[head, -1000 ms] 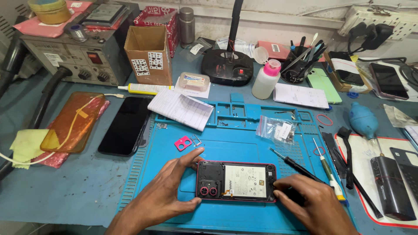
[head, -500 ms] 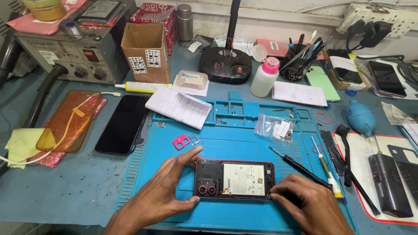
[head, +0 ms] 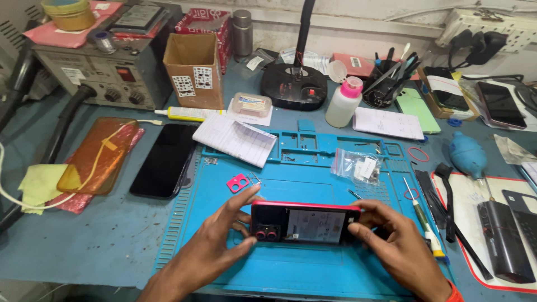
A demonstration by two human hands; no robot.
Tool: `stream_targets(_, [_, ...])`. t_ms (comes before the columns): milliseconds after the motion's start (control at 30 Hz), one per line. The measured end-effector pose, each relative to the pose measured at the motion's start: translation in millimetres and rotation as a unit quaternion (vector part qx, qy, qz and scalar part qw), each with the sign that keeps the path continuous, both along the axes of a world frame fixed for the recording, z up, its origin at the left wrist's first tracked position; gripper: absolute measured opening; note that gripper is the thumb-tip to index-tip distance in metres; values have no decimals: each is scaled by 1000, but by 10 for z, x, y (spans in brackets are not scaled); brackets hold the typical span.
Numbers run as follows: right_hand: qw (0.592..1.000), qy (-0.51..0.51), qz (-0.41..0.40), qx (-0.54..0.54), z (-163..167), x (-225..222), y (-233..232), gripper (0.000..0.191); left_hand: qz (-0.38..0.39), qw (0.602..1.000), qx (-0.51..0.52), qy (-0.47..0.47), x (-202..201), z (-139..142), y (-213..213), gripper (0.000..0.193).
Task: The person repairs a smartphone on a blue silicone mat. They open the phone's back cover, remove the battery, open a small plastic bag containing a replacement part, then use tweezers to work on the phone's internal components.
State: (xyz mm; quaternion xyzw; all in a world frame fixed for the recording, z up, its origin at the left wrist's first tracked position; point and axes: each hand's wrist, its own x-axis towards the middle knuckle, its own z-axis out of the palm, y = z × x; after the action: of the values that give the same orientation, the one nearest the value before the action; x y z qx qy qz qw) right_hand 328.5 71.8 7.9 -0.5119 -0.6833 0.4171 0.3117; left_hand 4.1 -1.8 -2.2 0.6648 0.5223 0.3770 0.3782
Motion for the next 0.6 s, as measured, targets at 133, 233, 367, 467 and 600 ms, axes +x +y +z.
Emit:
stream_targets(133, [989,-51,-52,131,48,-86,-14,28,41,997,65,-20,-48,30,88,61])
stream_targets(233, [961,-34,-1,275,47,-126,-42,23,45,976,207,59,-120,53,102,35])
stream_targets(367, [922,-110,99,358,-20,-70,-74,26,8,921,334,202,-120,26,38,28])
stream_targets(467, [915,-167,124,346,-109,-19,-84,27,5,911,325,253,-77,-4,-14,31])
stream_targets(600, [912,-149,105,367,-166,50,-111,20,19,900,366,237,-69,1,-39,34])
